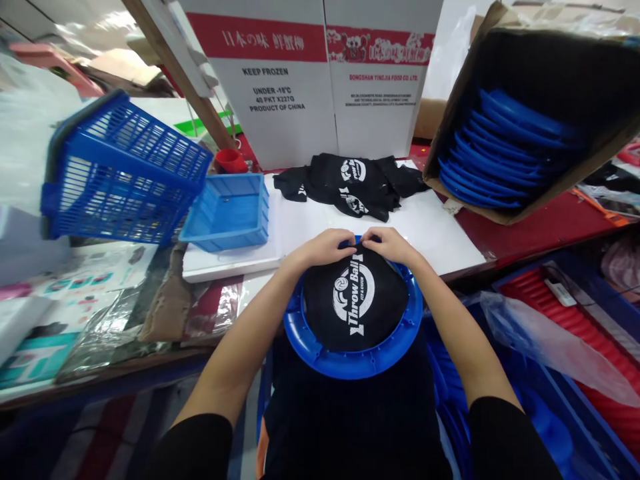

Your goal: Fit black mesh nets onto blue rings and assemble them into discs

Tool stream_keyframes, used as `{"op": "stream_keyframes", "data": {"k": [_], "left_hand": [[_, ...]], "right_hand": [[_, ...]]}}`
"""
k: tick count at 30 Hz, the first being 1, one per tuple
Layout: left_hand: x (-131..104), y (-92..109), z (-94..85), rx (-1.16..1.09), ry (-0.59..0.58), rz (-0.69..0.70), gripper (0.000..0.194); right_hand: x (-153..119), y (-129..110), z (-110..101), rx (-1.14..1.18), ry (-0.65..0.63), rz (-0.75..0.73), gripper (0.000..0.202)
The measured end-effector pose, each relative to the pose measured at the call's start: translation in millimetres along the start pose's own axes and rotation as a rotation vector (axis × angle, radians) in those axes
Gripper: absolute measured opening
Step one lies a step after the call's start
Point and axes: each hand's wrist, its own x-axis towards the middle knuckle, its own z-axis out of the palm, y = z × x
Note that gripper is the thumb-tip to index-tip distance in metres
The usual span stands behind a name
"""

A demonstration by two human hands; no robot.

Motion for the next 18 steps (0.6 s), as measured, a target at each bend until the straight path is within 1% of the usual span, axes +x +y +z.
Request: {"op": "stream_keyframes", "data": {"k": [2, 4, 10, 14, 18], "left_hand": [[0.0, -0.3, 1.2, -0.002, 0.016, -0.027, 0.014], [0.1, -0.5, 3.5, 0.0, 0.044, -0.051, 0.012], [-0.2, 1.4, 8.9, -0.022, 0.111, -0.076, 0.012], [-0.7, 5.0, 8.0, -0.017, 0.128, -0.12, 0.012], [-0.5, 8.0, 7.2, 0.009, 0.135, -0.128, 0.009]], "right_hand": [[0.3, 1.2, 4.4, -0.001, 0.061, -0.001, 0.021], [0.4, 2.5, 7.5, 0.005, 0.091, 0.003, 0.019], [1.7, 3.6, 10.8, -0.004, 0.113, 0.026, 0.02], [2.6, 2.7, 12.0, -0.02, 0.117, 0.042, 0.018], [3.8, 2.7, 12.3, -0.027, 0.121, 0.057, 0.016]]}}
